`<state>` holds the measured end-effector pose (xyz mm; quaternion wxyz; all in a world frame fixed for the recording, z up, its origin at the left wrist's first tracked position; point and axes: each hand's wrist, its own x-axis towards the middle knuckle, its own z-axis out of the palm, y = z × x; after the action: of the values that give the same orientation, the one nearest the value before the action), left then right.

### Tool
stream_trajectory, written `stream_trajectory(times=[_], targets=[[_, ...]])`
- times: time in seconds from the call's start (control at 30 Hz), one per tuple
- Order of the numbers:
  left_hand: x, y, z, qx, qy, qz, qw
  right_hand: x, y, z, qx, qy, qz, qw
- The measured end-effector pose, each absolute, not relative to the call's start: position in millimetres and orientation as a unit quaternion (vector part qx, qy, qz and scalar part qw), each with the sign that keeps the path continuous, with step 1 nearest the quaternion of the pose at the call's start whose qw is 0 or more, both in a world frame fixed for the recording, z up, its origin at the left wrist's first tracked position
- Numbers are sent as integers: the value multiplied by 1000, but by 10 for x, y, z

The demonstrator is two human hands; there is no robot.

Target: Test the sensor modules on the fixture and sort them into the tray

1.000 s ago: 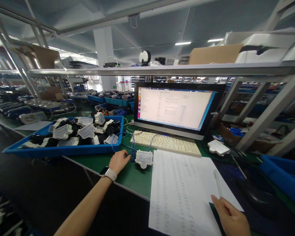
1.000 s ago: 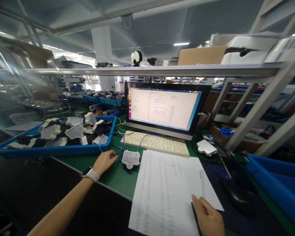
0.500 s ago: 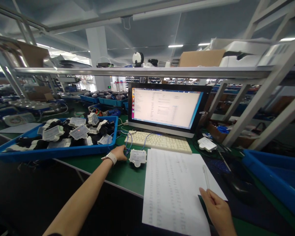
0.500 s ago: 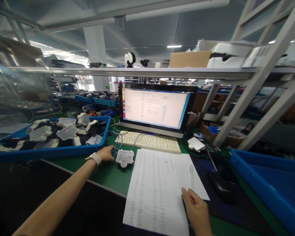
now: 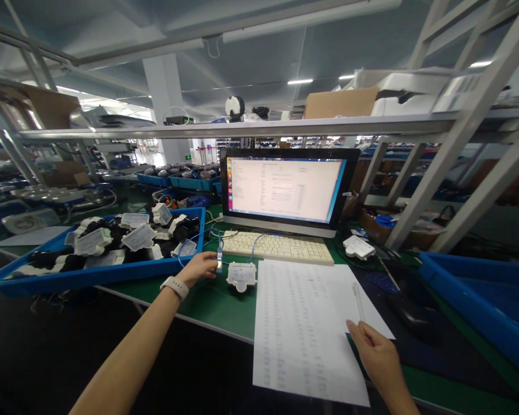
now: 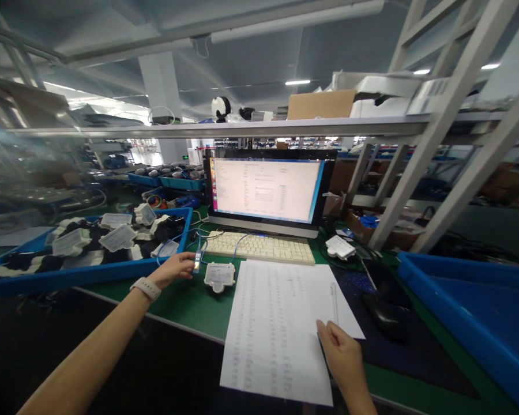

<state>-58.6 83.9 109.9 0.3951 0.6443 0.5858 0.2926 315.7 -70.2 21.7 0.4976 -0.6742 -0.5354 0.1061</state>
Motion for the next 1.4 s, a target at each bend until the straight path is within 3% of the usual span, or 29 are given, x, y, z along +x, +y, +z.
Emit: stream_trajectory(times=[0.27,0.63,1.1,1.3,1.4], targets=[[-391,805,1157,634,482,399,455,3156,-681,188,-672,-525,107,512],[-233,841,847,695,445,466,320,3164,-703,199,-674,-534,101,501],[-221,724,669,712,446,477,257,3157,-706,207,-680,-508,117,515],[-253,721,519,717,442,496,209,3515,-696,428,-673,-414,6,613],[-276,760,386,733,417,522,127,3895,-641,548,-708,-411,-126,561]])
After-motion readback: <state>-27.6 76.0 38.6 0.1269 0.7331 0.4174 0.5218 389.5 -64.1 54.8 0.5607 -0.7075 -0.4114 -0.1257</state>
